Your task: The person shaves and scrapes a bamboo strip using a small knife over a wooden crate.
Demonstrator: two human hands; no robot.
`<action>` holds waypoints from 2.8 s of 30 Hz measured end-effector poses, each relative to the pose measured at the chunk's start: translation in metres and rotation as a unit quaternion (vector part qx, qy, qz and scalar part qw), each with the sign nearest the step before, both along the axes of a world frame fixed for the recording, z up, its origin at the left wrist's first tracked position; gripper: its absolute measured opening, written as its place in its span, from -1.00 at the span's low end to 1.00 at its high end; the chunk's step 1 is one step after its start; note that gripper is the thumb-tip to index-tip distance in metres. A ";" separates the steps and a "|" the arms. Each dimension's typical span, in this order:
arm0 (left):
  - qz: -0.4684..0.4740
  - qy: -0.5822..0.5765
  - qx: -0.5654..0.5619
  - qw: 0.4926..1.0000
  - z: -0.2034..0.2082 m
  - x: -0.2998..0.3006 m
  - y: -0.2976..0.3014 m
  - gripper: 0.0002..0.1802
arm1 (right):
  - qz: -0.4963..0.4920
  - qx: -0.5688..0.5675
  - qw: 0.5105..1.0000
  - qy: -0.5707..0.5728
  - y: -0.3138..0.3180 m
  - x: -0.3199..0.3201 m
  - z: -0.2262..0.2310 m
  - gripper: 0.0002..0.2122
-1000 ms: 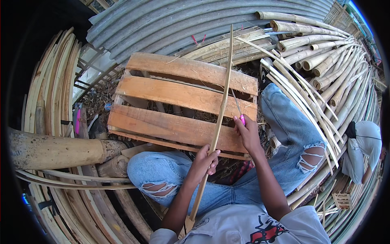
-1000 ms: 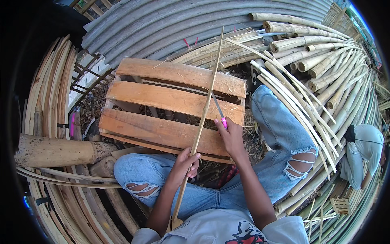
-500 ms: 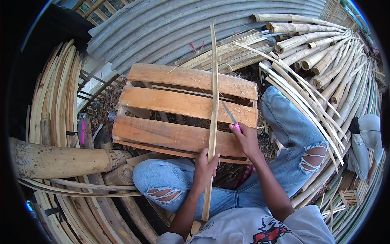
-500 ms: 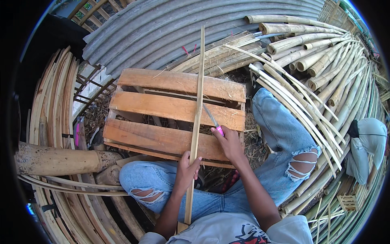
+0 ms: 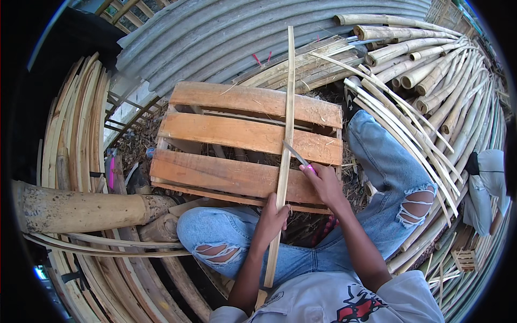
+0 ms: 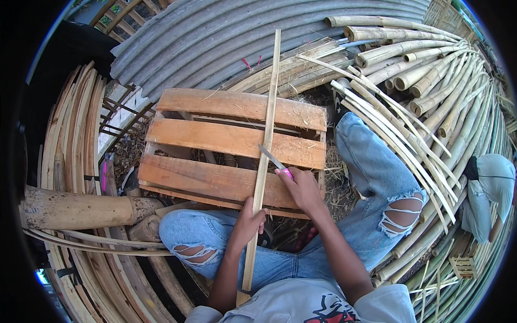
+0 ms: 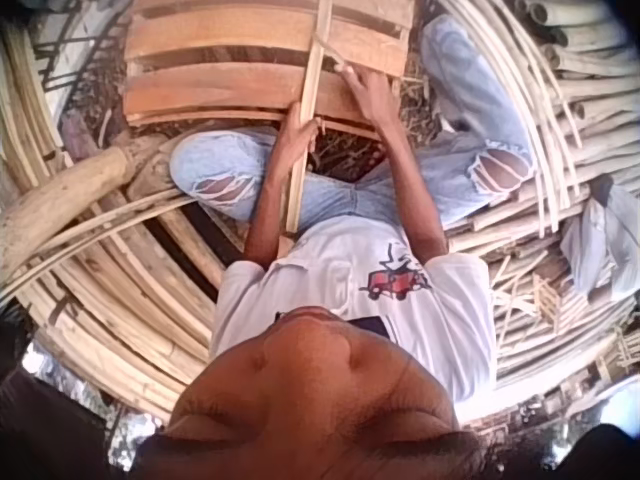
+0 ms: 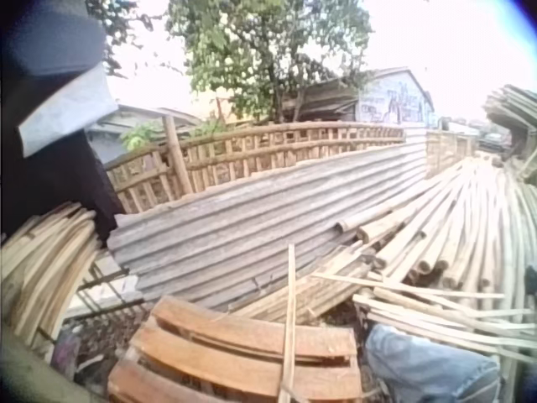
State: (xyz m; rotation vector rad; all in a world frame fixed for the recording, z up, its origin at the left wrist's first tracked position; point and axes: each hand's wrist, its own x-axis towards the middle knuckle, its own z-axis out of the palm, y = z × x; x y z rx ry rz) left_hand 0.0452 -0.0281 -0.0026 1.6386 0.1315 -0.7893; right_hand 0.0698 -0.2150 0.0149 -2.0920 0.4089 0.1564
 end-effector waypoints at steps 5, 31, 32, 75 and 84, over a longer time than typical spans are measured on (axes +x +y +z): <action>0.017 -0.023 -0.006 1.000 0.004 0.000 -0.003 -0.84 | 0.035 -0.037 0.999 0.007 -0.001 -0.004 -0.006 -0.56; -0.040 -0.043 0.033 0.998 0.014 -0.015 0.004 -0.82 | 0.338 -0.266 0.893 -0.132 -0.014 -0.008 -0.021 -0.50; -0.048 -0.031 0.016 0.998 0.018 -0.016 0.003 -0.83 | 0.347 -0.277 0.886 -0.135 -0.016 -0.006 -0.022 -0.49; -0.033 -0.044 0.022 0.998 0.026 -0.019 0.009 -0.83 | 0.297 -0.311 0.897 -0.101 -0.042 0.035 -0.015 -0.45; -0.042 -0.190 0.165 0.967 0.000 -0.030 0.008 -0.76 | 0.262 -0.308 0.907 -0.117 -0.041 0.043 -0.029 -0.44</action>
